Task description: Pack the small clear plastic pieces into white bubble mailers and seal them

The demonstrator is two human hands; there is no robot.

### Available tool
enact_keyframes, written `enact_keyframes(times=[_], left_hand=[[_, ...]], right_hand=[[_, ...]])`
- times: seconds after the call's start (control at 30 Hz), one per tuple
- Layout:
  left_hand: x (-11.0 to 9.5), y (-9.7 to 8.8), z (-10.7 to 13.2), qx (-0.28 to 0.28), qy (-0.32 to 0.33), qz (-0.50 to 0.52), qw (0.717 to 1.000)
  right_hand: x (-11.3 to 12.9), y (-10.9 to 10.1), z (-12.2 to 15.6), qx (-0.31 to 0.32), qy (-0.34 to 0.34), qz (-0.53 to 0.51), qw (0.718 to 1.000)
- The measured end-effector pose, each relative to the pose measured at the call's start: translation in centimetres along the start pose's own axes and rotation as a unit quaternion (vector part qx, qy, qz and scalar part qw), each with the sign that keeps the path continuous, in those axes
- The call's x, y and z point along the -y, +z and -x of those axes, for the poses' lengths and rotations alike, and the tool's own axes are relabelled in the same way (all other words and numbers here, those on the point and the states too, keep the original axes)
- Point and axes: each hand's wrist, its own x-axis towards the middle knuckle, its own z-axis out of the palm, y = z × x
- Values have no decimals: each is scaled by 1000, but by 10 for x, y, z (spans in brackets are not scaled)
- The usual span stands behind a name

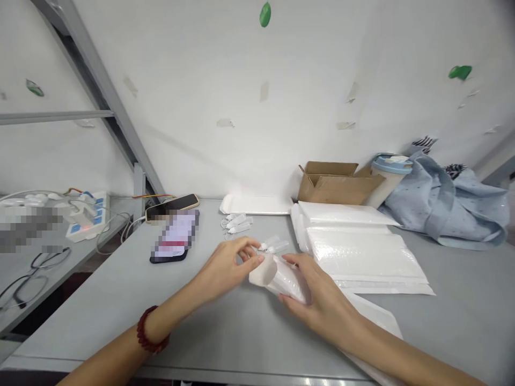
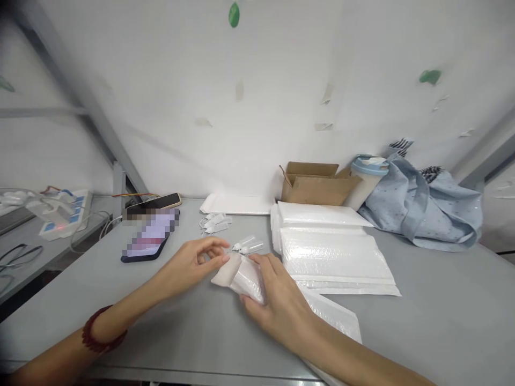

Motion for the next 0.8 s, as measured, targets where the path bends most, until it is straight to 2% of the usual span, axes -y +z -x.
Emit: enact_keyframes(times=[0.03,0.07,0.17,0.23,0.47,0.63,0.73,0.8], left_hand=[[1,0,-1,-17,-23,11,1000],[2,1,-2,-4,-51,31,998],[4,7,-2,137,-129,87,978],[4,9,-1,192,-134,80,969],[8,2,-3,207,-92,9,974],[11,-2,-5,188,-74,-20,979],[14,-2,-6,192,-81,-11,978],[16,-2,-7,176,-72,-15,982]], right_hand=[[0,-1,0,-4,7,-1,1000],[0,-2,0,-9,16,-2,1000],[-1,-2,1,-10,39,-8,999],[-2,1,2,-4,45,-11,999],[-2,0,2,13,52,-5,999],[1,-3,3,55,76,-7,996],[2,-2,4,63,61,-2,996],[3,-3,4,57,61,-15,996]])
